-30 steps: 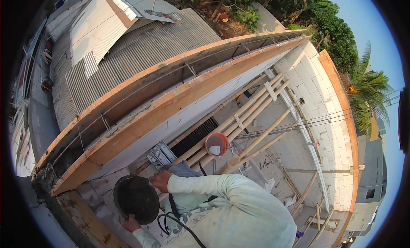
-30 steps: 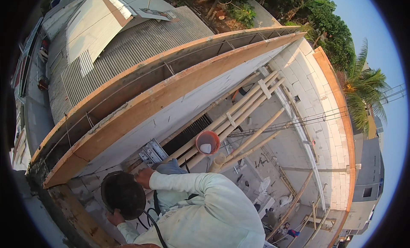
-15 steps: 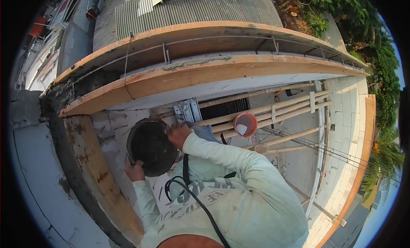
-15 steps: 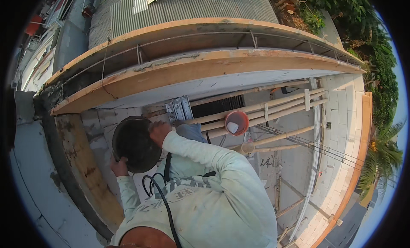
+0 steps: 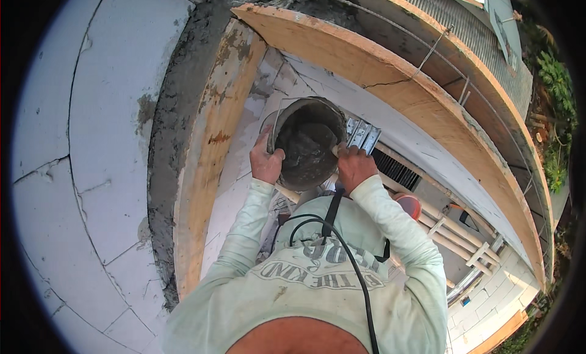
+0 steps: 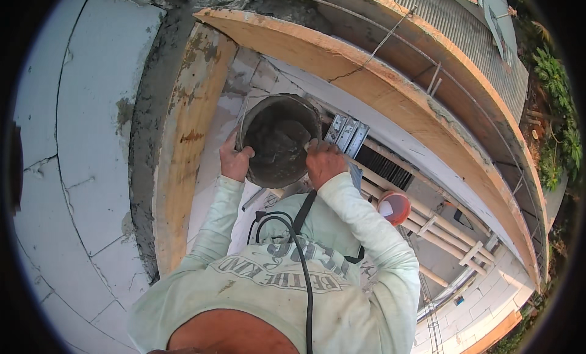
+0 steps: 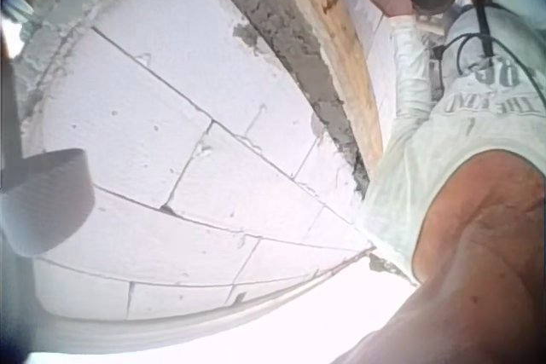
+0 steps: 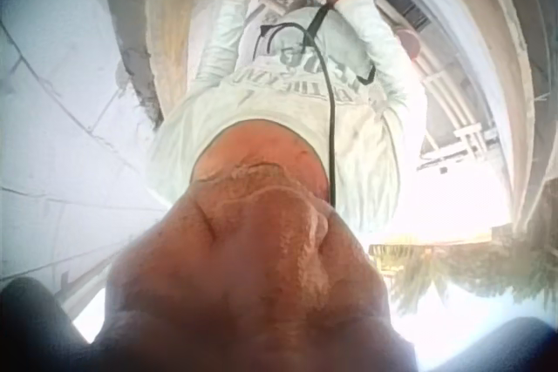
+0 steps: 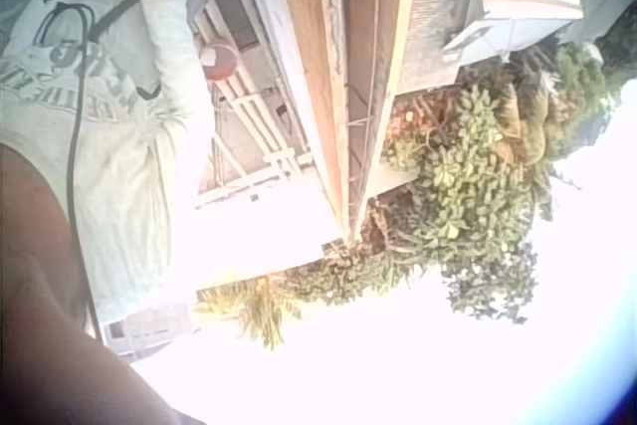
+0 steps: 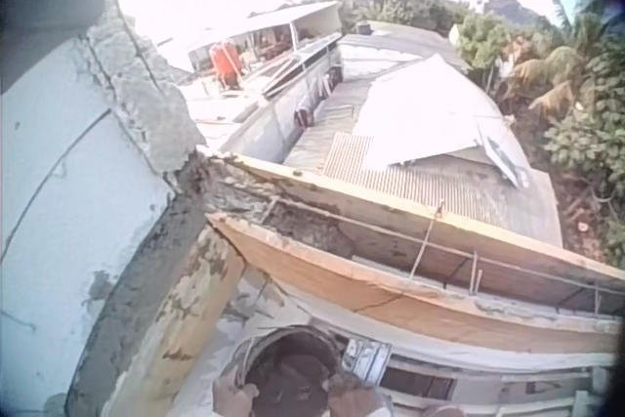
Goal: The person applies mortar to the top of a masonry wall with a trowel, scooping the mixture from a bucket and spreading it evenly along the surface.
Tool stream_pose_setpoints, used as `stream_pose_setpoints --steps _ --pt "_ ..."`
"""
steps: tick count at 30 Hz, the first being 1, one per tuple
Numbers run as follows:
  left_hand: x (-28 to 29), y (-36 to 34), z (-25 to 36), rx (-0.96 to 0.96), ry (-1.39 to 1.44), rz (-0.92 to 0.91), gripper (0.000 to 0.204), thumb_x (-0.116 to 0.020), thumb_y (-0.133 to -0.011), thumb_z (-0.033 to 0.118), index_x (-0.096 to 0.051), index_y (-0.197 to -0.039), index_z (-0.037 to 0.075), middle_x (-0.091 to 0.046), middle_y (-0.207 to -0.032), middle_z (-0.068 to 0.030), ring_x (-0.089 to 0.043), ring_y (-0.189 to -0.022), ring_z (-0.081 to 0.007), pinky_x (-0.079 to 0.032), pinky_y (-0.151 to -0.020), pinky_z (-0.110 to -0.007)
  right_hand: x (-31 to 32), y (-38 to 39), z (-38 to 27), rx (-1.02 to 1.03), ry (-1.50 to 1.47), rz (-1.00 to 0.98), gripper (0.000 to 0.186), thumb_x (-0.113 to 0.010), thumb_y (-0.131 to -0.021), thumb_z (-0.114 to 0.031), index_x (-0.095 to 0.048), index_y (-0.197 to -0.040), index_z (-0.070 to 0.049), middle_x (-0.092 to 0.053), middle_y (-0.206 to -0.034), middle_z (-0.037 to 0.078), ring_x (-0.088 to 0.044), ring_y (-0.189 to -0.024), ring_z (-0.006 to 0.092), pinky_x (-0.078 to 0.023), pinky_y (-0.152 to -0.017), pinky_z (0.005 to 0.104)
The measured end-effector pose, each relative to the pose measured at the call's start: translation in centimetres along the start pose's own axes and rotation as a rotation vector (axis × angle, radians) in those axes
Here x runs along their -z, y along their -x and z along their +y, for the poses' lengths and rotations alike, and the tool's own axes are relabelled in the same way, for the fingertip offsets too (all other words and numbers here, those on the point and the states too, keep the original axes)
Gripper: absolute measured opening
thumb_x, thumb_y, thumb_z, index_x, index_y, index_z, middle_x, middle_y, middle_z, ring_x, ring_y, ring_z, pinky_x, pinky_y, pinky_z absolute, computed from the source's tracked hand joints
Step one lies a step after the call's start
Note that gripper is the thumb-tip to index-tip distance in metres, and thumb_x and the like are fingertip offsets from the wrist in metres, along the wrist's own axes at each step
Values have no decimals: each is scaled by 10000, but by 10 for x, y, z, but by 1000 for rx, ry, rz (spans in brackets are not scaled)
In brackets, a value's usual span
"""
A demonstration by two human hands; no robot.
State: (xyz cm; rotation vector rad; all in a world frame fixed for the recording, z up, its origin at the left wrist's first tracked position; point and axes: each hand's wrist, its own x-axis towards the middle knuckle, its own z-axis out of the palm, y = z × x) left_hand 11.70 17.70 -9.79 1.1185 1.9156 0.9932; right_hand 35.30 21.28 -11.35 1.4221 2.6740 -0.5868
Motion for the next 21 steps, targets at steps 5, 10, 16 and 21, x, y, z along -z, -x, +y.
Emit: stream_pose_setpoints --steps 5,10,16,21 --pt "-1 12 20 -131 -94 44 616 -534 -641 11 -578 -1250 -67 -566 -1324 -245 -523 -1268 -342 -370 -1084 -358 17 -33 1 -16 131 17 201 -610 -793 -121 -647 -937 15 -641 -816 169 -682 -766 311 -557 -619 404" --pt "5 16 31 -258 -129 22 614 -534 -642 26 -584 -1247 -69 -553 -1345 -251 -504 -1296 -348 -352 -1096 -371 16 -45 23 191 -135 -51 141 -602 -777 -124 -674 -872 -48 -651 -748 174 -679 -743 345 -555 -649 448" --pt "16 21 42 -259 -84 -66 646 -514 -624 -31 -580 -1266 -68 -528 -1383 -232 -453 -1346 -336 -300 -1134 -375 -12 -41 44 298 -271 -196 239 -672 -728 -200 -662 -913 -50 -659 -767 199 -661 -757 400 -552 -693 473" --pt "27 23 50 -232 -59 -40 675 -528 -614 -19 -562 -1286 -75 -530 -1391 -209 -453 -1344 -320 -299 -1134 -368 -9 -39 34 263 -429 -326 356 -682 -749 -200 -670 -1057 -23 -666 -812 234 -661 -803 415 -546 -731 479"
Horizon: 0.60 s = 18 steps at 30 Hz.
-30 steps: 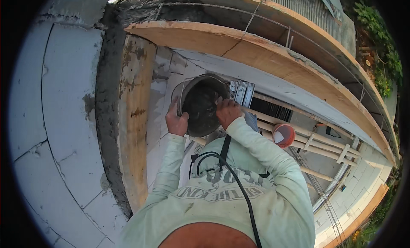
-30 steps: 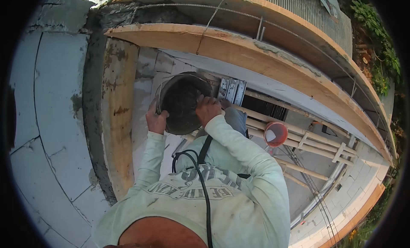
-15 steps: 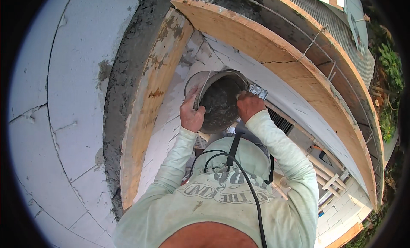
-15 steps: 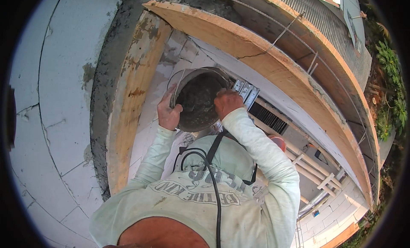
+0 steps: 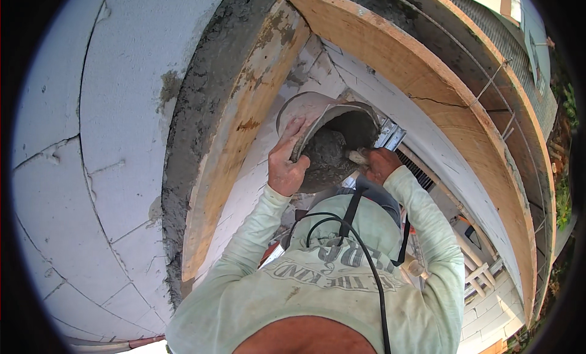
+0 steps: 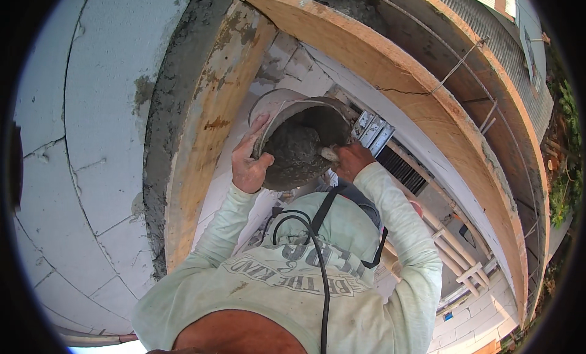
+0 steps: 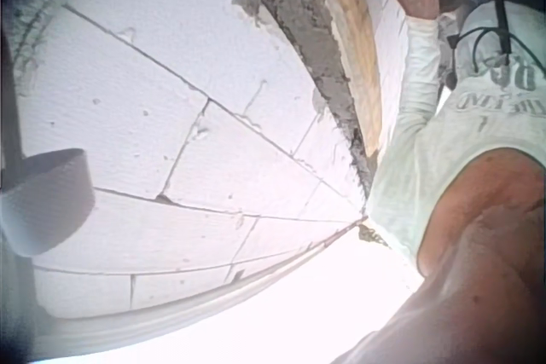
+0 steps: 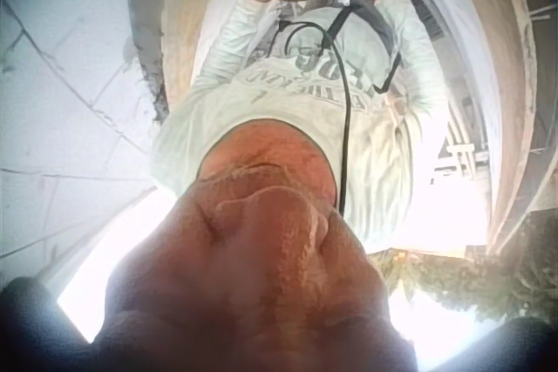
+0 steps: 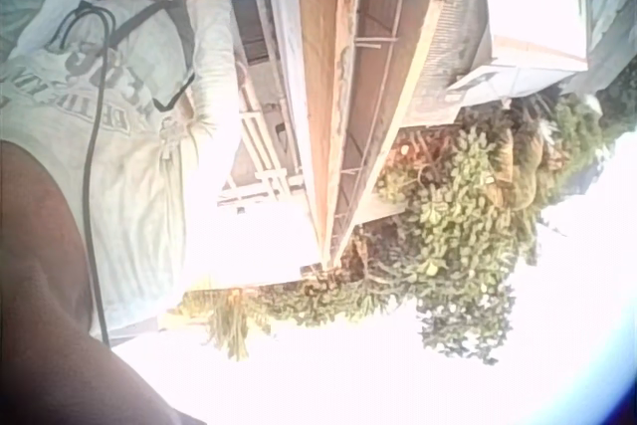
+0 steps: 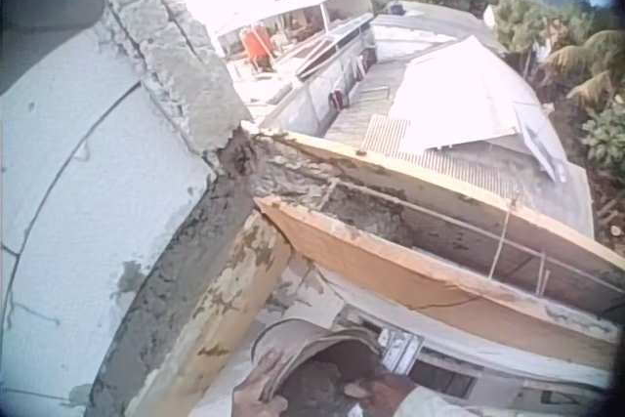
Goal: The person applies mortar to the top of a masonry wall with a trowel, scooping the mixture from a bucket and spreading it evenly along the surface.
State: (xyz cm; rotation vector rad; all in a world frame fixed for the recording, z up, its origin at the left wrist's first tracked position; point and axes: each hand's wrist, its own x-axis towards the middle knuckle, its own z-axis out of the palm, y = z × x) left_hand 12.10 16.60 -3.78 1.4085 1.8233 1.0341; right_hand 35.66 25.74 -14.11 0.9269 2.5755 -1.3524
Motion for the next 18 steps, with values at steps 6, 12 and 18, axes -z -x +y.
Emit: stream_pose_setpoints --steps 6,12,18 --pt "9 -3 7 75 89 87 670 -529 -638 -24 -563 -1307 -45 -520 -1401 -209 -423 -1372 -321 -290 -1140 -377 -4 -7 -13 34 -79 62 420 -688 -751 -201 -653 -1104 24 -670 -872 266 -660 -831 423 -535 -755 472" --pt "12 1 -8 209 201 163 740 -543 -621 -1 -509 -1359 -50 -534 -1389 -194 -465 -1334 -281 -299 -1132 -343 18 -4 -27 29 -124 34 434 -657 -771 -210 -641 -1134 28 -666 -877 278 -652 -848 439 -523 -791 479" --pt "13 8 -15 294 314 265 683 -564 -627 12 -535 -1303 -78 -617 -1199 -146 -561 -1086 -209 -397 -991 -290 48 9 -36 -23 -163 -53 486 -633 -747 -252 -633 -1155 12 -661 -894 287 -640 -867 455 -505 -802 498"
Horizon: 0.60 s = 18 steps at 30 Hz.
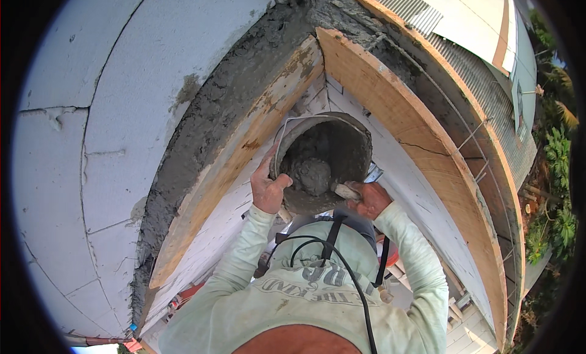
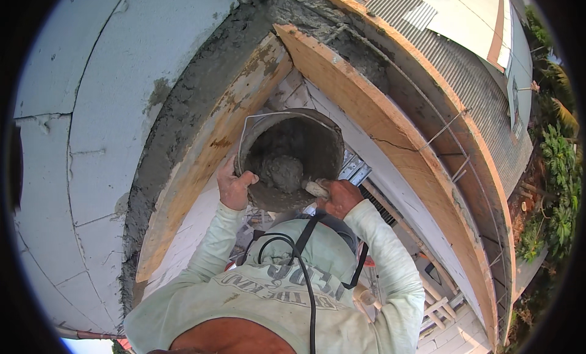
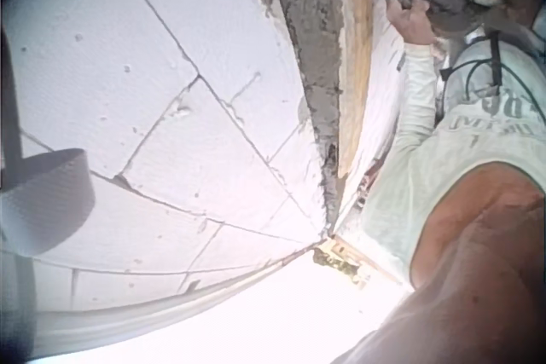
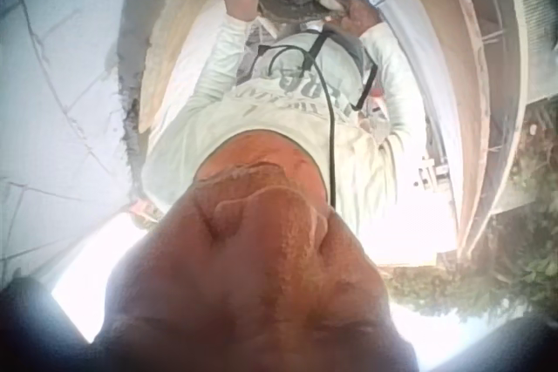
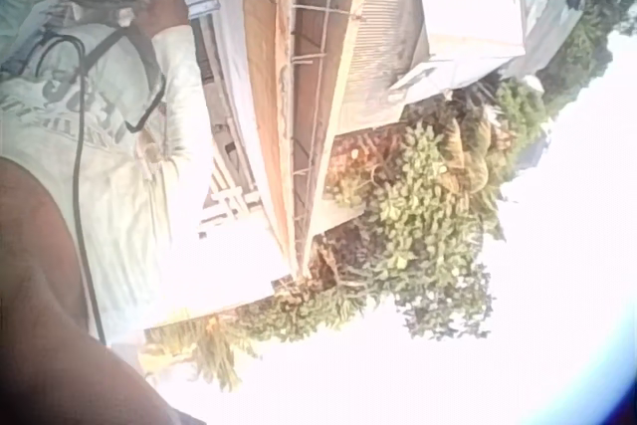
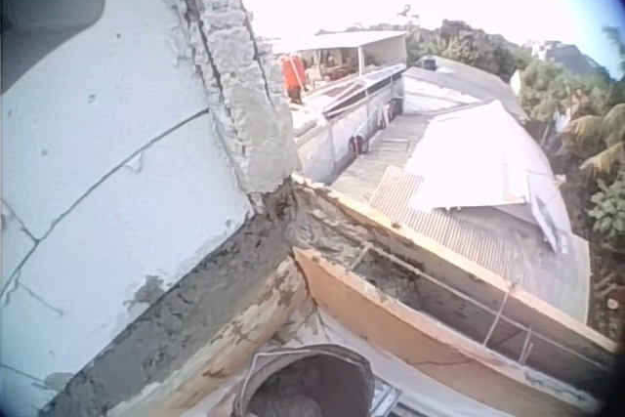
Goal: The person applies mortar to the top of a masonry wall with a trowel, scooping the mixture from a bucket and spreading it evenly along the surface.
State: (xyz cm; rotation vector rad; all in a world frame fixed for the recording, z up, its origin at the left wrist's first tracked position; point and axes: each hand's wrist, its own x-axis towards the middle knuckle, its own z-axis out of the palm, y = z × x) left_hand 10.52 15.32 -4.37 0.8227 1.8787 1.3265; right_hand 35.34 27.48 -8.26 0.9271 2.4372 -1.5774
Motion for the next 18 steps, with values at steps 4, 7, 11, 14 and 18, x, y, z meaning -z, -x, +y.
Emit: stream_pose_setpoints --steps 4,7,11,14,18 --pt "-3 4 4 41 93 19 736 -574 -616 27 -504 -1340 -83 -573 -1317 -194 -534 -1227 -256 -363 -1075 -315 31 16 -19 -15 40 -20 482 -635 -778 -246 -624 -1183 16 -656 -877 292 -650 -846 443 -506 -778 480" --pt "-3 8 -7 41 159 46 729 -574 -623 26 -498 -1338 -89 -570 -1320 -204 -528 -1238 -260 -363 -1077 -314 60 35 -47 -130 -35 -73 534 -693 -794 -184 -581 -1279 10 -690 -970 239 -684 -854 335 -521 -819 397" --pt "-12 6 -4 8 115 48 733 -571 -619 11 -495 -1342 -83 -561 -1335 -224 -509 -1273 -283 -348 -1093 -319 104 72 -81 -102 -32 141 483 -695 -814 -212 -603 -1217 38 -669 -868 275 -673 -785 396 -514 -757 415" --pt "-10 10 -11 -14 72 98 723 -560 -614 7 -511 -1332 -73 -601 -1266 -186 -543 -1185 -256 -380 -1044 -305 137 85 -118 -239 -89 208 514 -700 -824 -218 -583 -1249 46 -688 -869 217 -673 -708 283 -525 -707 371" --pt "-10 15 -20 -74 57 151 727 -549 -605 7 -523 -1329 -65 -638 -1207 -147 -579 -1100 -224 -407 -1005 -290 181 94 -162 -198 -141 344 486 -713 -857 -219 -579 -1246 40 -611 -774 54 -518 -588 90 -437 -548 244"
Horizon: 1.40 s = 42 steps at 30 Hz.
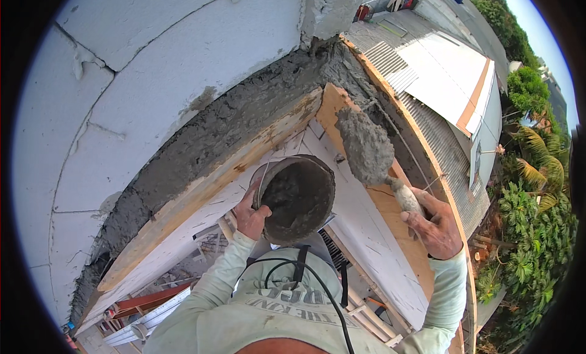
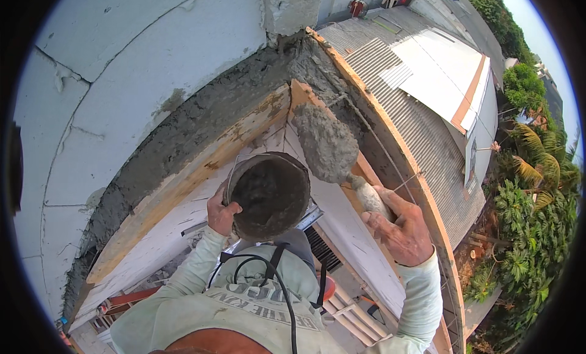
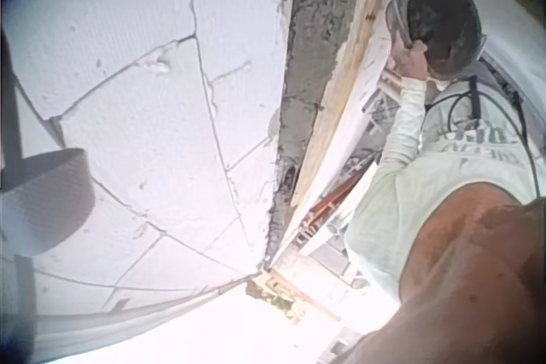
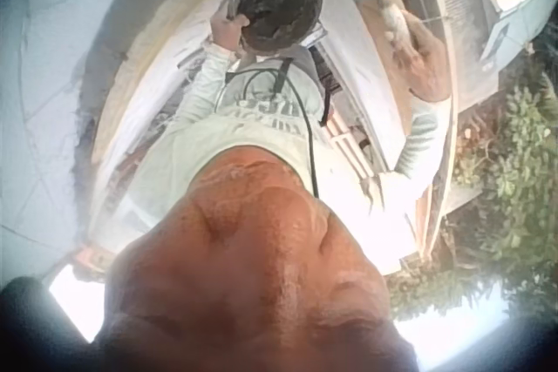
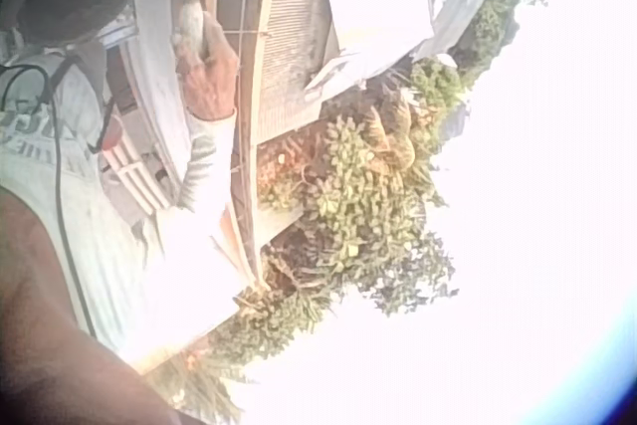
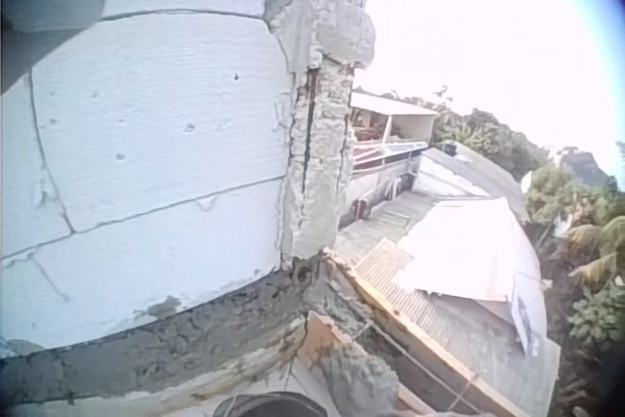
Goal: The person applies mortar to the top of a masonry wall with a trowel, scooping the mixture from a bucket and spreading it evenly along the surface.
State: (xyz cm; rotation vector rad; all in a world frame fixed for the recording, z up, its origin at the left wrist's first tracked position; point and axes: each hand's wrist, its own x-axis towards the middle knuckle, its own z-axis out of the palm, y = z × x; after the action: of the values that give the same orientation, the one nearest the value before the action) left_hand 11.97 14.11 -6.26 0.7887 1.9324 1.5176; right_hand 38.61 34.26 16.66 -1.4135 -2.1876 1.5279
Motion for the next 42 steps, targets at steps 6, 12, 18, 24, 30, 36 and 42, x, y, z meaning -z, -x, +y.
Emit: stream_pose_setpoints --steps 6,12,18,24,30,36,42 --pt "6 13 -4 138 76 10 748 -588 -609 7 -506 -1351 -35 -566 -1340 -214 -535 -1251 -305 -387 -1067 -330 30 -39 -44 247 149 212 430 -666 -891 -161 -565 -1249 52 -627 -834 51 -547 -682 110 -459 -612 262" --pt "11 29 1 30 -77 55 740 -569 -619 -11 -502 -1355 -34 -551 -1367 -194 -497 -1301 -295 -359 -1089 -325 -22 -109 -54 614 957 536 453 -659 -810 -103 -583 -1253 -57 -640 -903 113 -652 -827 273 -536 -708 378" --pt "17 39 -7 89 90 95 718 -558 -613 -9 -521 -1329 -42 -553 -1356 -203 -482 -1314 -299 -339 -1100 -318 -60 -147 -50 761 1289 792 421 -620 -823 -99 -589 -1243 -117 -572 -855 77 -618 -799 236 -528 -659 380" --pt "20 44 -7 153 110 86 698 -554 -623 0 -528 -1320 -39 -566 -1333 -203 -489 -1297 -301 -342 -1089 -315 -36 -119 -52 809 1232 780 396 -610 -866 -114 -593 -1261 -137 -586 -866 86 -625 -789 244 -515 -640 388" --pt "21 45 3 175 106 71 695 -551 -633 7 -521 -1327 -36 -572 -1321 -198 -497 -1281 -303 -347 -1078 -309 -62 -132 -74 725 1435 714 447 -612 -846 -90 -553 -1288 -73 -587 -895 98 -614 -822 239 -520 -675 377" --pt "21 46 -6 144 139 116 710 -557 -625 17 -520 -1332 -33 -556 -1347 -197 -492 -1291 -299 -348 -1080 -311 -90 -126 -60 770 1494 607 493 -591 -855 -127 -508 -1325 -3 -568 -943 145 -598 -861 268 -504 -674 371" --pt "22 40 -15 151 112 103 738 -557 -616 14 -500 -1350 -43 -542 -1364 -214 -484 -1304 -297 -350 -1084 -312 -108 -103 -57 810 1411 548 510 -581 -857 -122 -493 -1351 -25 -538 -928 121 -585 -881 263 -512 -686 378"
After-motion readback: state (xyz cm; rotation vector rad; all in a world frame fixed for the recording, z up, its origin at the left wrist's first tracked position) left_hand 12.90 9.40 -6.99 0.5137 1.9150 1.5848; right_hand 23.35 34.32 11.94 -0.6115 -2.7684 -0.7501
